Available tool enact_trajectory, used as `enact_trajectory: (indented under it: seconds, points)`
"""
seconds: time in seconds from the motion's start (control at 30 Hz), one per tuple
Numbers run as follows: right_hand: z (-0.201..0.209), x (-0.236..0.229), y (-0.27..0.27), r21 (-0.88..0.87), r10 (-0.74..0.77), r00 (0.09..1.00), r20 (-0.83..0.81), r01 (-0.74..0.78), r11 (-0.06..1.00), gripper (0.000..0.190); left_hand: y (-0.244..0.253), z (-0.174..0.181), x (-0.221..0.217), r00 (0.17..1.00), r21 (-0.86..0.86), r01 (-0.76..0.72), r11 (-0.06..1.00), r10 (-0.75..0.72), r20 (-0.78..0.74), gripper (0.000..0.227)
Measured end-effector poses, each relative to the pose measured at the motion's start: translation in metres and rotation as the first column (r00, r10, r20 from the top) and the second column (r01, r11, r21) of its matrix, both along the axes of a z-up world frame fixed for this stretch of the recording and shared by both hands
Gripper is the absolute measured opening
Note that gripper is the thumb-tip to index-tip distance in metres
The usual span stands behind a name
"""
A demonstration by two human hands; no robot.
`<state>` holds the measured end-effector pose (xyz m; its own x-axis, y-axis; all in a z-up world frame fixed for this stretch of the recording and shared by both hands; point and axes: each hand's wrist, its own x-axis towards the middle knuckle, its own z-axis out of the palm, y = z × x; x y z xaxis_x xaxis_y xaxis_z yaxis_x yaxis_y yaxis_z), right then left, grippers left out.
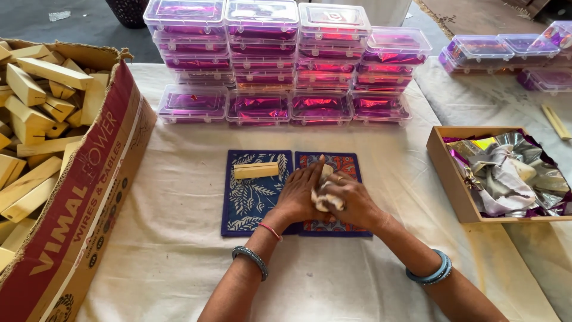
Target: The person places a pink foil-wrapped item into a clear plastic container and closes the lid. They then pick up a wooden block from a cardboard box and wipe it with a white cloth. The person continues to wipe the wooden block thoroughly before placing it on a patterned mat.
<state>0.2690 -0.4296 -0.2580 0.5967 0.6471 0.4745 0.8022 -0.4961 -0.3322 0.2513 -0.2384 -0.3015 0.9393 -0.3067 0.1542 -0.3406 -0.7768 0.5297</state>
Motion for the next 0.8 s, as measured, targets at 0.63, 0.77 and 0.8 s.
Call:
enact_trajectory:
  seconds: [0.63, 0.77, 0.8]
  points:
    - [-0.023, 0.049, 0.01, 0.039, -0.212, 0.972, -0.101, 0.217, 0.975, 0.027, -0.001, 0.006, -0.002, 1.0, -0.005, -0.014, 1.0, 0.013, -0.003, 0.161]
    - [-0.029, 0.037, 0.006, -0.001, -0.189, 0.98, 0.069, 0.19, 0.982, 0.029, -0.003, 0.003, 0.0, 1.0, 0.017, -0.012, 1.0, 0.012, -0.008, 0.161]
    - [-0.026, 0.029, 0.005, -0.001, -0.186, 0.98, 0.07, 0.187, 0.982, 0.029, -0.003, 0.006, -0.001, 1.0, 0.017, -0.015, 1.0, 0.015, -0.007, 0.161]
